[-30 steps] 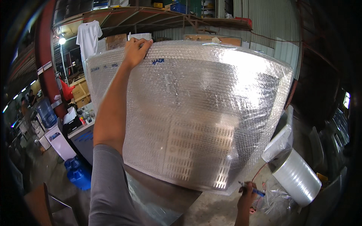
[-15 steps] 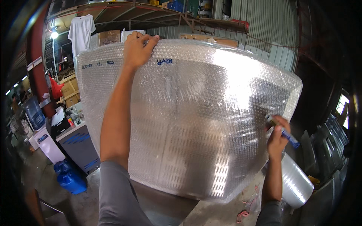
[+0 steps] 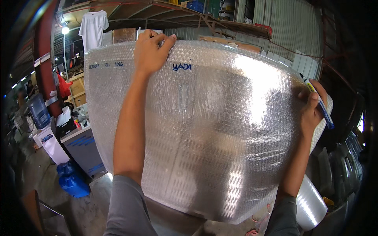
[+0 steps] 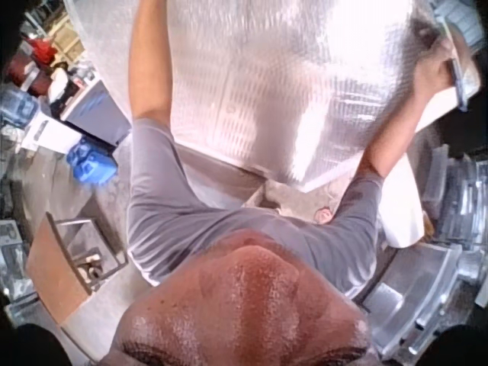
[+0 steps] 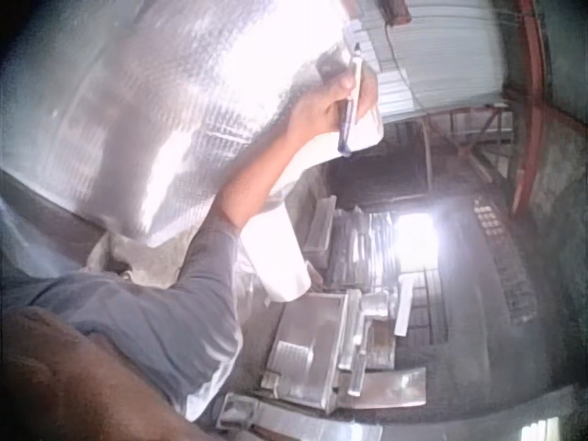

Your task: The person picks up a bubble-wrapped package and writes the date and other details on it using a marker. They then place the package down and handle some papers on a nearby table.

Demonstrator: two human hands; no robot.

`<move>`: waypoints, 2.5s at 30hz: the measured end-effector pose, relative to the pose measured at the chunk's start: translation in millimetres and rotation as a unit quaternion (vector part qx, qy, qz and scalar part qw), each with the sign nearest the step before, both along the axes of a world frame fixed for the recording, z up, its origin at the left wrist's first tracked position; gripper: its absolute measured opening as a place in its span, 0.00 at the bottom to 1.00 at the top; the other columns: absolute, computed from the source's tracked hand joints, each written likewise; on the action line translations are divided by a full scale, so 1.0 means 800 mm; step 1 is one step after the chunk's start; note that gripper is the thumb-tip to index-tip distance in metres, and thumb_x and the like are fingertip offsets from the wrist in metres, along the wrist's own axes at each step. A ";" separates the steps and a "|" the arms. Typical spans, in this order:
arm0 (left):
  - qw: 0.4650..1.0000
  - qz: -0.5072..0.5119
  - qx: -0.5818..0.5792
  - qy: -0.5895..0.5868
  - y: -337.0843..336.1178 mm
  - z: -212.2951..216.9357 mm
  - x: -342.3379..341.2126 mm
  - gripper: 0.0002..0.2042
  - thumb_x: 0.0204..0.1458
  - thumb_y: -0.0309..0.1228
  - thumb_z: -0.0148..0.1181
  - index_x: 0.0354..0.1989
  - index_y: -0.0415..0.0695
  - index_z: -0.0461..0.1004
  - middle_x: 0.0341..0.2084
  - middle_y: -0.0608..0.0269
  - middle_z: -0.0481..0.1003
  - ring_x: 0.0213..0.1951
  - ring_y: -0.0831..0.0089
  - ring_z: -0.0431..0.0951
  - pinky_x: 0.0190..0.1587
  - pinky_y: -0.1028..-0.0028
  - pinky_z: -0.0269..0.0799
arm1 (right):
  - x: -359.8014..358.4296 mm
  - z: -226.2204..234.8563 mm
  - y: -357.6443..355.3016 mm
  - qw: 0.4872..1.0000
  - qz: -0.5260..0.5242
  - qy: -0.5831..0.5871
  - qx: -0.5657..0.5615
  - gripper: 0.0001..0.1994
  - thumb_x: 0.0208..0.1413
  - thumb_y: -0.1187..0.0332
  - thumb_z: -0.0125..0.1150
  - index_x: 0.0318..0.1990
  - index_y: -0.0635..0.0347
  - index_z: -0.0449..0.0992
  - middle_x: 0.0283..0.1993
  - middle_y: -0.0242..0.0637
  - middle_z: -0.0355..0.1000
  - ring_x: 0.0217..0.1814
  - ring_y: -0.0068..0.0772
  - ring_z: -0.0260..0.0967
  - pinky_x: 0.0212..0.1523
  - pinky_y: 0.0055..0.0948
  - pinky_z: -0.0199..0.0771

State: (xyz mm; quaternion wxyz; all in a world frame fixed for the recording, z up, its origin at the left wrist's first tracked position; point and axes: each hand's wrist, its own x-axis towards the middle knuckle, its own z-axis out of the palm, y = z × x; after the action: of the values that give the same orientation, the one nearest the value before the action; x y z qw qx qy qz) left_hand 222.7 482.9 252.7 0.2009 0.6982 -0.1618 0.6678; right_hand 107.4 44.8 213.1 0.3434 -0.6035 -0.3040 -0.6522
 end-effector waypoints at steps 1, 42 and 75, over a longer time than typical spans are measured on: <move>1.000 -0.001 -0.002 -0.002 -0.001 0.001 0.000 0.20 0.58 0.50 0.61 0.34 0.45 0.86 0.31 0.55 0.72 0.42 0.55 0.72 0.48 0.60 0.67 | 0.002 0.004 -0.002 1.000 0.017 -0.004 0.002 0.23 0.70 0.50 0.55 0.54 0.64 0.76 0.33 0.36 0.74 0.34 0.25 0.70 0.38 0.24 0.69; 0.991 0.081 0.088 -0.056 -0.005 0.025 -0.025 0.16 0.53 0.47 0.62 0.42 0.52 0.88 0.40 0.55 0.72 0.48 0.56 0.69 0.54 0.57 0.63 | -0.026 0.044 -0.003 0.969 -0.211 0.102 -0.075 0.22 0.66 0.48 0.60 0.58 0.52 0.78 0.51 0.45 0.81 0.53 0.44 0.81 0.53 0.38 0.80; 0.986 -0.076 0.143 -0.049 -0.267 0.004 -0.075 0.33 0.38 0.62 0.76 0.37 0.41 0.85 0.31 0.58 0.72 0.34 0.63 0.77 0.31 0.64 0.72 | -0.042 0.006 -0.020 0.990 -0.032 0.062 -0.120 0.15 0.63 0.63 0.67 0.50 0.65 0.81 0.36 0.37 0.81 0.35 0.26 0.79 0.37 0.23 0.77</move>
State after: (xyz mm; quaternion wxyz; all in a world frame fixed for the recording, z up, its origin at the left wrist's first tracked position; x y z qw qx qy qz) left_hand 162.6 268.9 255.8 0.1413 0.6719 -0.3176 0.6540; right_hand 73.8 28.6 218.0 0.2661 -0.6890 -0.3386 -0.5830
